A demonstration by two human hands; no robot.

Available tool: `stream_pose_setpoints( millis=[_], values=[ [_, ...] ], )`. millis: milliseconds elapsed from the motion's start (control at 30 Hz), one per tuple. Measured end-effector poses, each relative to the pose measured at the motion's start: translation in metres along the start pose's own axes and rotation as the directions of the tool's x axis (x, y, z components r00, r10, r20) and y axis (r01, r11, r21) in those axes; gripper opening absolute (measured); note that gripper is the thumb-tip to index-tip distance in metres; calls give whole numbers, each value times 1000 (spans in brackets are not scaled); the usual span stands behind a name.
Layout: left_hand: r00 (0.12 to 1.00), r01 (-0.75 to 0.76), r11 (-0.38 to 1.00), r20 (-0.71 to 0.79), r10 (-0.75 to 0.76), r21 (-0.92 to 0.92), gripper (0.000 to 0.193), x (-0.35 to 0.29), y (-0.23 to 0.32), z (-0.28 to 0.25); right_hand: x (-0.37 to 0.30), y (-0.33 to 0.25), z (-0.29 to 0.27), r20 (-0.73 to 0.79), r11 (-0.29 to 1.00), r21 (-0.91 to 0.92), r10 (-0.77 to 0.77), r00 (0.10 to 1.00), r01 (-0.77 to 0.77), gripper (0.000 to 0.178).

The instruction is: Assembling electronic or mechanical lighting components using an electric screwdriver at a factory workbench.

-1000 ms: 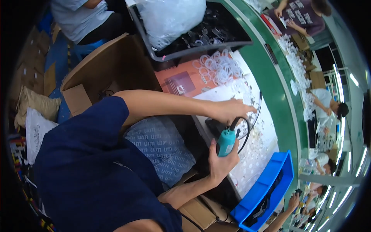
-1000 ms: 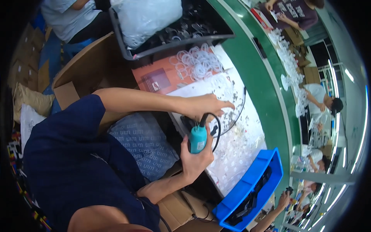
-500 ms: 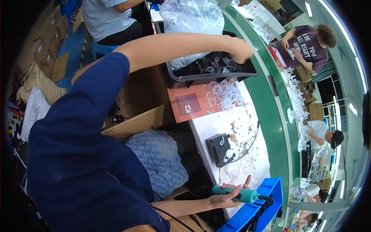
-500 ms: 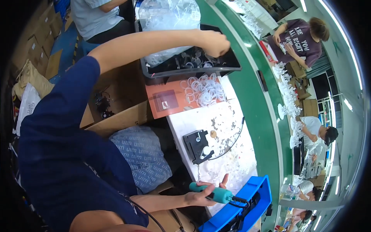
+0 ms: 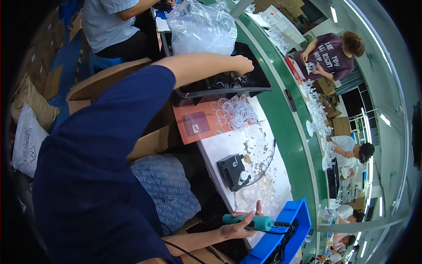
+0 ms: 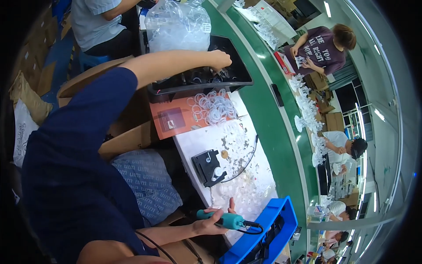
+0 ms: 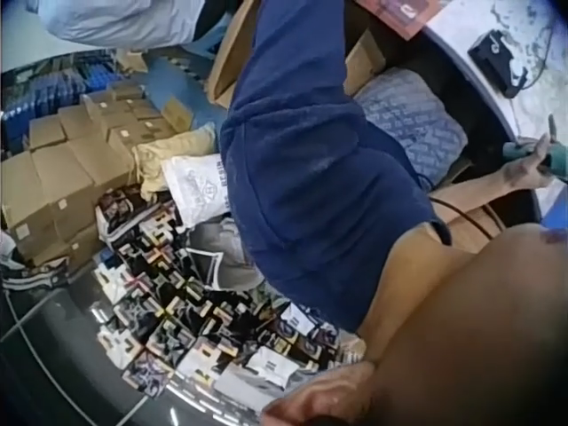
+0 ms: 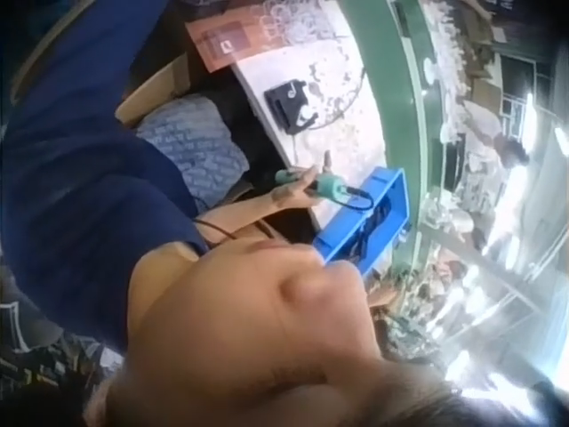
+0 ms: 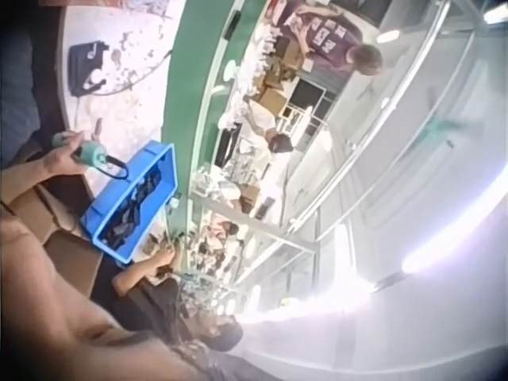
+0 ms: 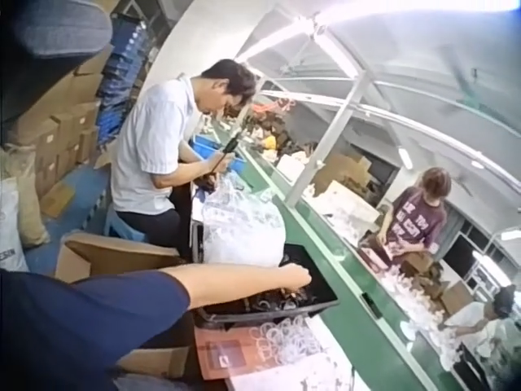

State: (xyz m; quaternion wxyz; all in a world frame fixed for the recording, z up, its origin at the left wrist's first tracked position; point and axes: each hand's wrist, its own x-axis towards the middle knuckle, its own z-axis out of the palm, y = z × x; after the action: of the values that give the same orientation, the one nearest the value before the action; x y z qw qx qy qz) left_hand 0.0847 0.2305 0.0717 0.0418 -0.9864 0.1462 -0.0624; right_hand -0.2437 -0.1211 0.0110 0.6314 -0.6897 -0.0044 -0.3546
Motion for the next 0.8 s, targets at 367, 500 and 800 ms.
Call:
stream_pose_setpoints(
  millis=[367, 500, 800],
  values=[
    [907, -220, 970, -345, 243, 105, 17, -36, 38, -67, -2, -1, -6, -18, 999, -26, 30, 999, -31, 44],
    [734, -657, 475, -351, 582, -586, 36, -81, 152, -79, 0, 0, 0, -23, 998, 49, 46, 999, -45, 38],
    [401, -677, 319, 31, 915, -663, 40, -64, 242, -43, -14, -5, -7, -43, 996, 21, 84, 995, -83, 32]
  ],
)
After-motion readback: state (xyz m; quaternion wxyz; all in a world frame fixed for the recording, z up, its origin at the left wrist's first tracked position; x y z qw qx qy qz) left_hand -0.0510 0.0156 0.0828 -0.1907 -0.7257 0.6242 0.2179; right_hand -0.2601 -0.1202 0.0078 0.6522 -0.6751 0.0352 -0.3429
